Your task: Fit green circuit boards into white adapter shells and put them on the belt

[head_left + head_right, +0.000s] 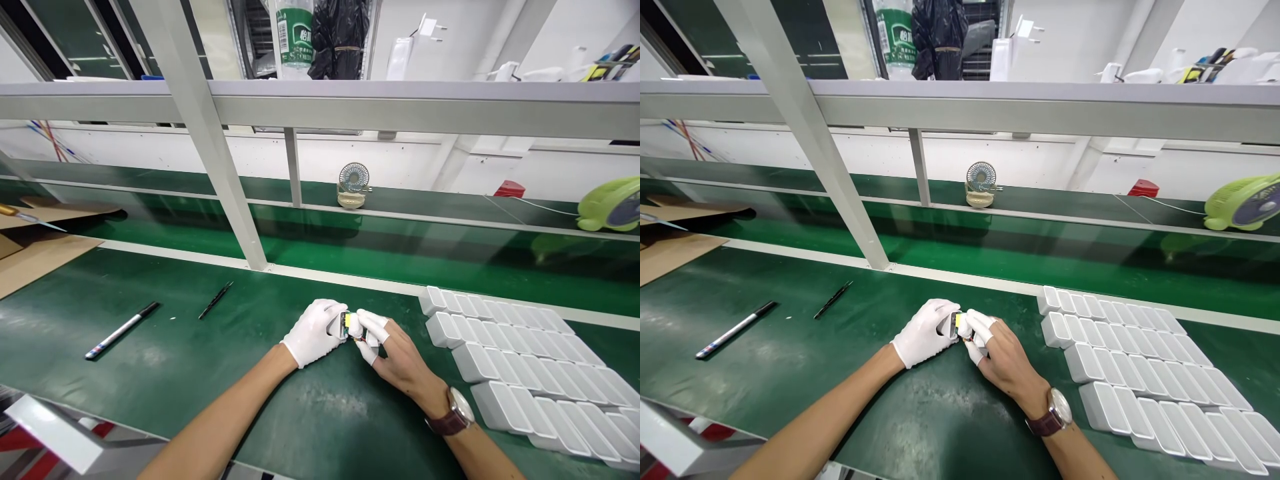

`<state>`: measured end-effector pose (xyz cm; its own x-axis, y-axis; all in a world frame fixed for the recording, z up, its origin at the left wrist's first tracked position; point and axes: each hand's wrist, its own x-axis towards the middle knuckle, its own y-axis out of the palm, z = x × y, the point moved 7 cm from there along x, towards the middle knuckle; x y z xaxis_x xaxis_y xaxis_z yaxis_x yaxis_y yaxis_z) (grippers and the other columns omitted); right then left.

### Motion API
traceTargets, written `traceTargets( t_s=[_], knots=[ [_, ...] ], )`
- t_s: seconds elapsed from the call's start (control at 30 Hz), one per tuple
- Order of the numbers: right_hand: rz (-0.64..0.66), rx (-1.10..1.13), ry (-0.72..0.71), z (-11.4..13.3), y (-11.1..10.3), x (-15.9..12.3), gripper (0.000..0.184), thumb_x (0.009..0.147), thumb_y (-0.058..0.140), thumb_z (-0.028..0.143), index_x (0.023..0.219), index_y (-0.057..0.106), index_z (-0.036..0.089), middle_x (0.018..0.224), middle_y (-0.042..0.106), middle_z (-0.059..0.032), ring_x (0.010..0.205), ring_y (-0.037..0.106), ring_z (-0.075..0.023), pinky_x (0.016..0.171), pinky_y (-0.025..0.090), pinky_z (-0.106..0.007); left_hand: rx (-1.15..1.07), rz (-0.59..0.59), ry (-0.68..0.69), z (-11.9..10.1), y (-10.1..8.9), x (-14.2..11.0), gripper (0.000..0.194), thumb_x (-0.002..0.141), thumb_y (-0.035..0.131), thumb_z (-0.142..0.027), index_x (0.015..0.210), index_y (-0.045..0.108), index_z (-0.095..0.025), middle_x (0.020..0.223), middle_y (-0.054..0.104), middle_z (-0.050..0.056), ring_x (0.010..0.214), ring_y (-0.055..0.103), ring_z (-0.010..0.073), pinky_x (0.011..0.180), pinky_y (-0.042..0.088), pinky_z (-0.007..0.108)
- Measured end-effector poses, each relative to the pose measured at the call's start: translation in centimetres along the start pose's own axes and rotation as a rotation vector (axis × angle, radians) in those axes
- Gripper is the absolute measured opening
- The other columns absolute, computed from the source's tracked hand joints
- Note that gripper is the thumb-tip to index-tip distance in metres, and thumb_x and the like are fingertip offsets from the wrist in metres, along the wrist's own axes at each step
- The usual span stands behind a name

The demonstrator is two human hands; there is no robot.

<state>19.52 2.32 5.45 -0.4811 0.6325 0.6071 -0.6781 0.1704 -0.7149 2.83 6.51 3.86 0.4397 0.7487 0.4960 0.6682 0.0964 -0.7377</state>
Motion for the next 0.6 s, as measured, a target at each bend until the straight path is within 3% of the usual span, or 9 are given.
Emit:
traceTargets(
  t_s=[0.43,0.5,0.6],
  knots=[
    [0.014,0.046,0.029,-0.3,0.1,-0.3,0.063,0.093,0.057,0.012,0.152,0.036,0.027,0.135,0.06,-0.0108,0.118,0.06,-0.0268,0.099,0.053,-0.047,-0.008,0.025,-0.027,-0.6,-0.4,0.4,0.049,0.073,0.073,-0.018,0.121,0.062,-0.022,0.118,0.067,0.009,0.112,0.061,0.0271,0.097,0.052,0.042],
    [0.006,0.079,0.062,-0.6,0.1,-0.4,0.062,0.093,0.058,0.014,0.15,0.038,0.028,0.136,0.06,-0.0095,0.119,0.06,-0.0259,0.1,0.053,-0.045,-0.029,0.045,-0.105,-0.2,-0.3,0.4,0.044,0.073,0.074,-0.022,0.115,0.063,-0.023,0.115,0.067,0.008,0.109,0.063,0.0271,0.096,0.052,0.042],
    [-0.065,0.172,0.202,-1.6,-0.2,-0.5,0.056,0.092,0.061,0.02,0.145,0.045,0.029,0.136,0.059,-0.0084,0.12,0.06,-0.0251,0.101,0.053,-0.043,-0.106,0.081,-0.339,1.4,0.0,0.1,0.044,0.07,0.077,-0.025,0.111,0.061,-0.024,0.107,0.068,0.004,0.098,0.067,0.0243,0.089,0.054,0.039]
  ],
)
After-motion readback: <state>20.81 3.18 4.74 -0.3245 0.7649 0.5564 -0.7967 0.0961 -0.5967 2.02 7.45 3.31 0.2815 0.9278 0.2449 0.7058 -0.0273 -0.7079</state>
